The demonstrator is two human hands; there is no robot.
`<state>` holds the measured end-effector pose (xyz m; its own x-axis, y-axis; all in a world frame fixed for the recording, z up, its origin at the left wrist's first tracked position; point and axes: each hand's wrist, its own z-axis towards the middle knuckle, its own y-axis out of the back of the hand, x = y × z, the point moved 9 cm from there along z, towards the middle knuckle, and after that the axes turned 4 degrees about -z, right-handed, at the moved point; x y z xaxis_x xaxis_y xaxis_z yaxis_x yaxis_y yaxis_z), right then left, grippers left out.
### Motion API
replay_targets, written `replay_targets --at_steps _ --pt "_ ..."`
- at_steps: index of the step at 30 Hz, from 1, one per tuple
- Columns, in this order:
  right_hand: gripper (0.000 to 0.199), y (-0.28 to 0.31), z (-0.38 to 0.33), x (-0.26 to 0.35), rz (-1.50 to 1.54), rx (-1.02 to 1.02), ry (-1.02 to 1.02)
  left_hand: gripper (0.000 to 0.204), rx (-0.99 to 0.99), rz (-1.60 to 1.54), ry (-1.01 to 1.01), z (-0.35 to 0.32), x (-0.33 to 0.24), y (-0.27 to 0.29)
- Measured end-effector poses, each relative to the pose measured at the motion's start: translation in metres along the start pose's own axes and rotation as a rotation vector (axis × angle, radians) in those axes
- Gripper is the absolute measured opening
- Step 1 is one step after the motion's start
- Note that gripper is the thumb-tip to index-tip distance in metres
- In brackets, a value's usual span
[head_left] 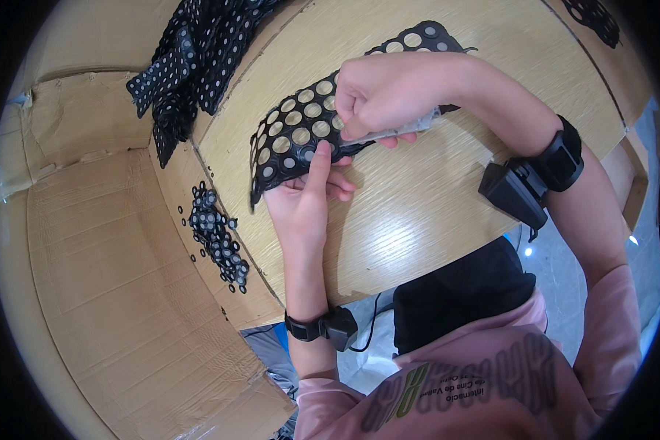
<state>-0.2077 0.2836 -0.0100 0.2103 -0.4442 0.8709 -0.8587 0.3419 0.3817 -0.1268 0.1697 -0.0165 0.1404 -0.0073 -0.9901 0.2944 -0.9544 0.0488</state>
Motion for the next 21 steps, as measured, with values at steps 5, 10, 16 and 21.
replay_targets --at_steps 5,10,16,21 --pt "0.024 -0.004 0.002 0.002 -0.075 -0.013 0.029 0.013 -0.002 0.088 -0.046 -0.002 -0.005 -0.002" --pt "0.022 -0.006 0.003 0.001 -0.088 -0.032 0.022 0.011 -0.013 0.103 -0.063 -0.003 -0.008 -0.004" --pt "0.021 -0.010 0.005 0.005 -0.076 -0.047 0.063 0.011 -0.010 0.135 -0.062 -0.007 -0.011 -0.007" --pt "0.022 -0.011 0.006 0.007 -0.089 -0.043 0.086 0.011 0.036 0.102 -0.070 -0.005 -0.012 -0.007"
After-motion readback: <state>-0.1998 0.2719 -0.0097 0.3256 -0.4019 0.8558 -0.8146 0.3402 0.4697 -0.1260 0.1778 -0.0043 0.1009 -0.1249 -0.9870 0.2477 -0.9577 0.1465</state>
